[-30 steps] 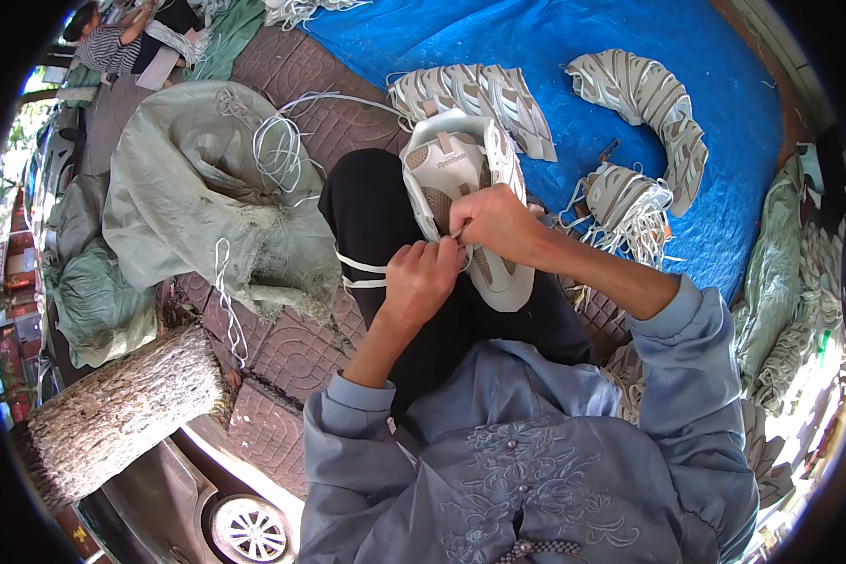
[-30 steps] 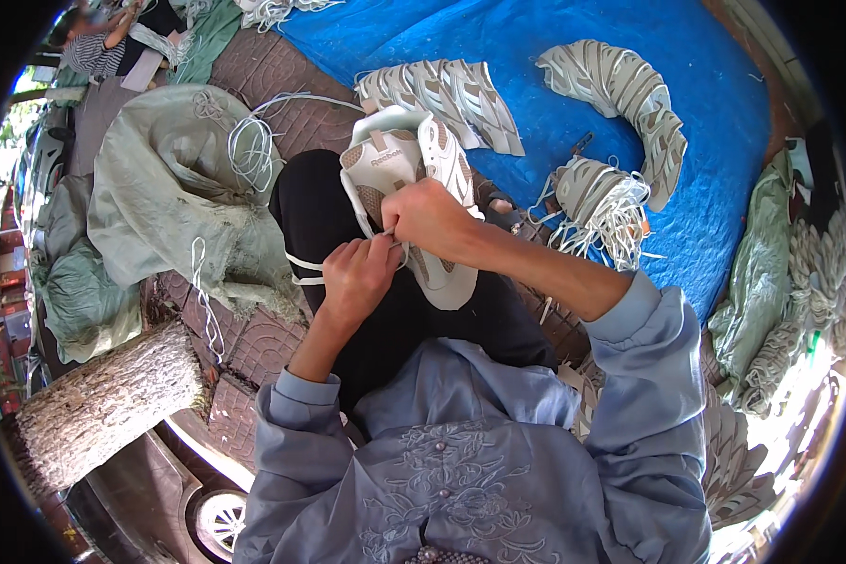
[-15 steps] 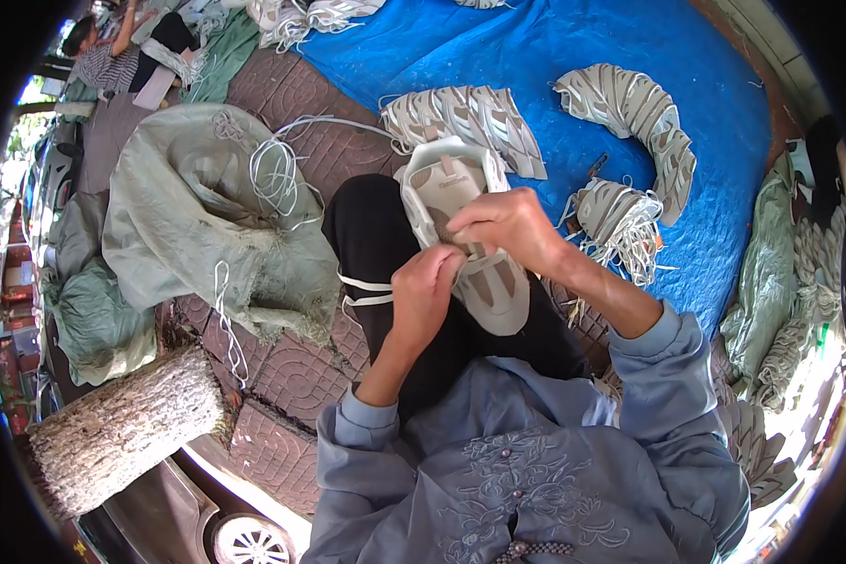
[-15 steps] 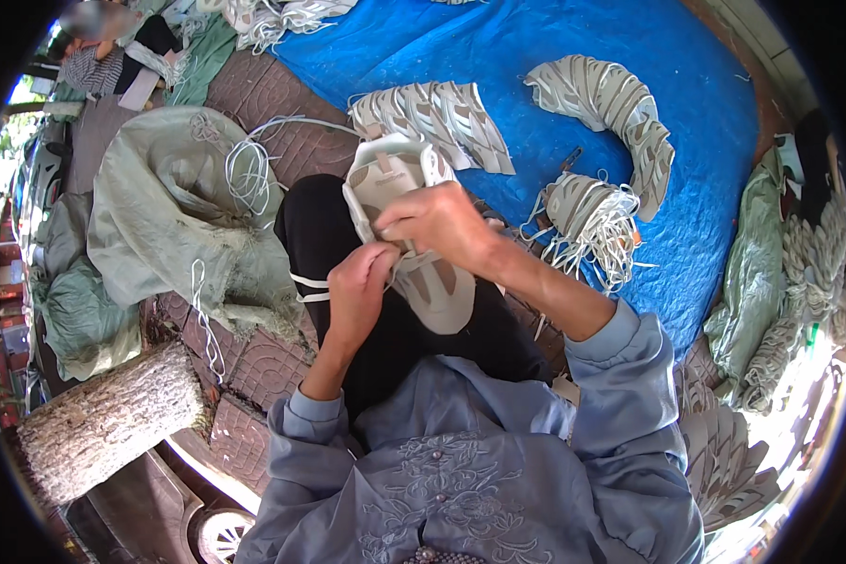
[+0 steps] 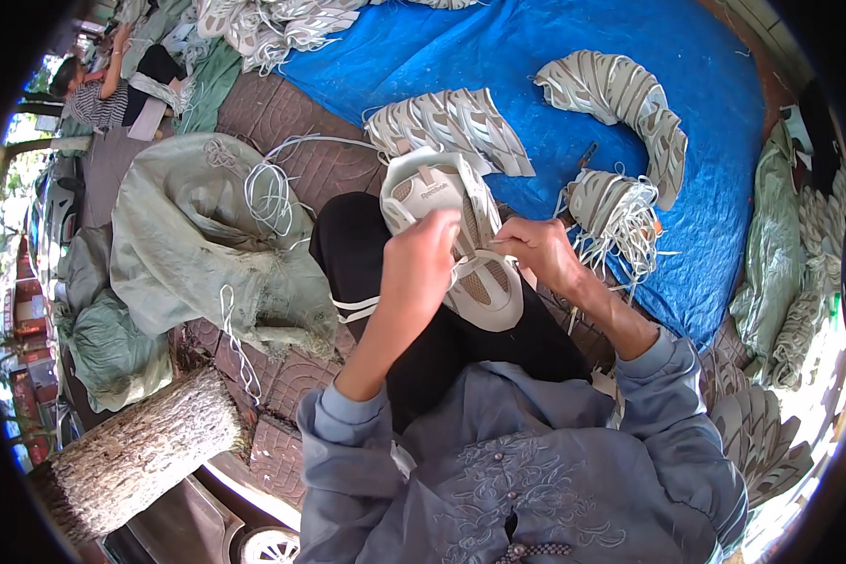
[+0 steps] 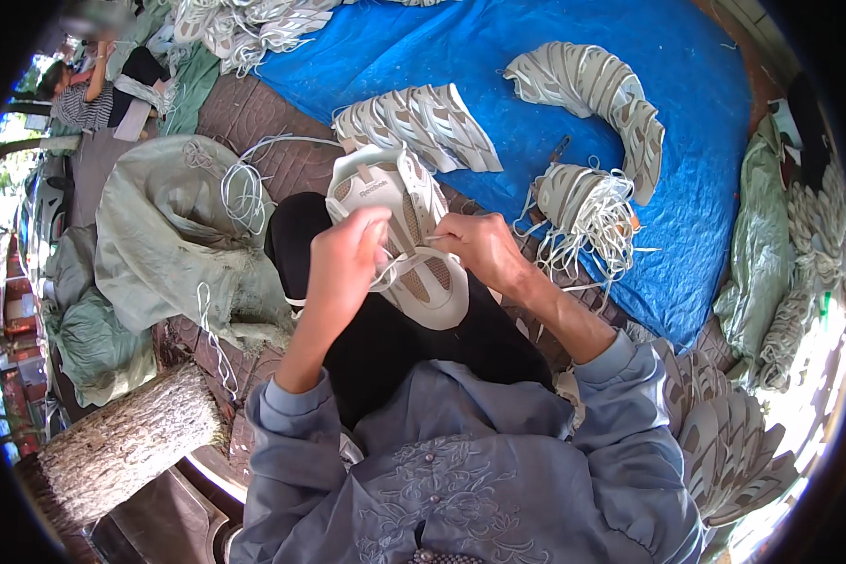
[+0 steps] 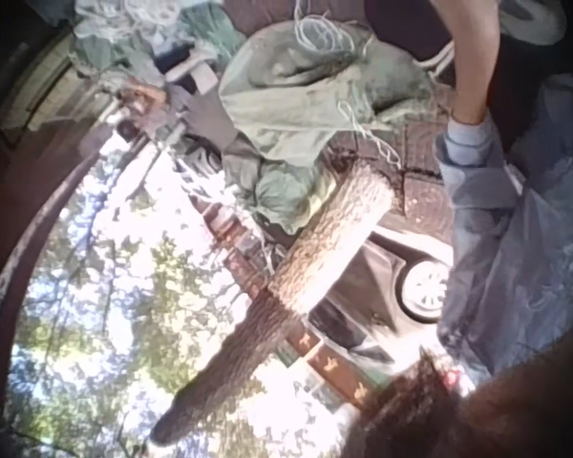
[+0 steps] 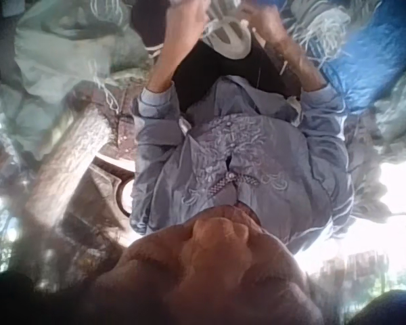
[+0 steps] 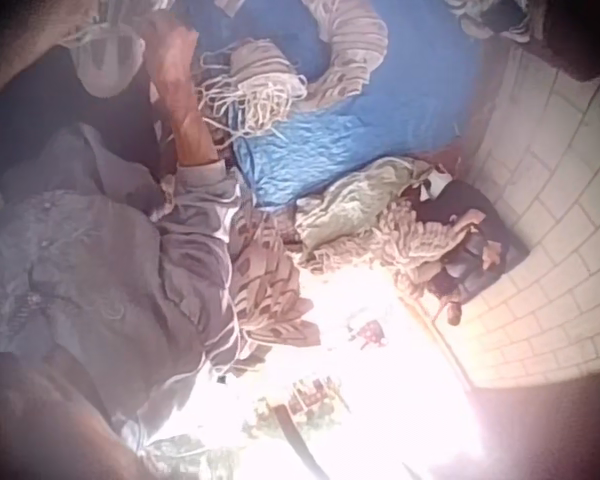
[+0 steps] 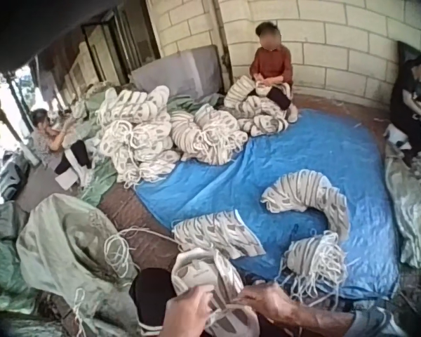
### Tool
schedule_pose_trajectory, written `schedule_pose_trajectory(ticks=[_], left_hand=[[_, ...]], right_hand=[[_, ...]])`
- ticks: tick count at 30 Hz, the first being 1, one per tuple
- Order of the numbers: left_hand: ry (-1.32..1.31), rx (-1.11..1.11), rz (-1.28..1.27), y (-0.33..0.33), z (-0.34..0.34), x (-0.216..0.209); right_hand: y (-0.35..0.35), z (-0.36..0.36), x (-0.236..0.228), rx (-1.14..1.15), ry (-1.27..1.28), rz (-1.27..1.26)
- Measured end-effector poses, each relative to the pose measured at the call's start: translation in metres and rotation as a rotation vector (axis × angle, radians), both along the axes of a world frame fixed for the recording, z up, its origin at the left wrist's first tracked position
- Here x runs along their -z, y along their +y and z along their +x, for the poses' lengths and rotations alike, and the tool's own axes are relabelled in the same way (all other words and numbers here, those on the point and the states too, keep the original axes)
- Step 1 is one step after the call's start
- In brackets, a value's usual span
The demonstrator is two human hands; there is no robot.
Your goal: The person sits on a mat and laces a white sneaker by hand. They thread a long white lace through the eyelets, pull it tight, and tie a knot to secure it.
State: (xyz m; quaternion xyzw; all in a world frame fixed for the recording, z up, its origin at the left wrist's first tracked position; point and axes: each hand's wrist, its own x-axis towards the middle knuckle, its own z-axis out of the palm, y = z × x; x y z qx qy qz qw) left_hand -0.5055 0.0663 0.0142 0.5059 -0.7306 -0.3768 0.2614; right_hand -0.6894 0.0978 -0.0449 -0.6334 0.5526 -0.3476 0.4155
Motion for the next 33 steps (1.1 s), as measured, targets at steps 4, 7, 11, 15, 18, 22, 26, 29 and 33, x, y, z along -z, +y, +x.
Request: schedule_pose_trajectory(ticks=[4, 7, 11, 15, 18, 22, 26, 29, 33], left_hand=[[-0.172, 0.016, -0.066, -0.02, -0.016, 0.028], [-0.105, -0.054, 0.151, -0.024, -0.022, 0.037], [-0.159, -0.003, 0.109, -0.024, -0.024, 0.035], [0.031, -0.05, 0.446, -0.016, 0.007, 0.023], [0.038, 0.041, 0.359, -0.004, 0.02, 0.026], [-0.08, 0.123, 0.087, 0.009, 0.016, 0.035], [-0.017, 0.092, 0.196, 0.015, 0.007, 0.033], [-0.02, 0.06, 0.293, 0.014, 0.002, 0.03], [-0.015, 0.055, 0.23, 0.016, -0.002, 0.033]], right_hand=[[0.013, 0.013, 0.011, -0.075, 0.0, -0.25], [0.027, 0.018, 0.016, -0.104, -0.067, -0.244], [0.032, 0.021, 0.014, -0.129, -0.139, -0.161], [0.028, 0.043, 0.011, -0.274, -0.104, -0.467], [0.031, 0.052, 0.012, -0.275, -0.191, -0.344], [0.038, 0.031, 0.018, -0.187, -0.21, -0.241], [0.036, 0.008, 0.024, -0.045, -0.037, -0.12], [0.032, 0.007, 0.026, -0.07, 0.027, -0.195], [0.027, 0.013, 0.023, -0.064, 0.027, -0.13]])
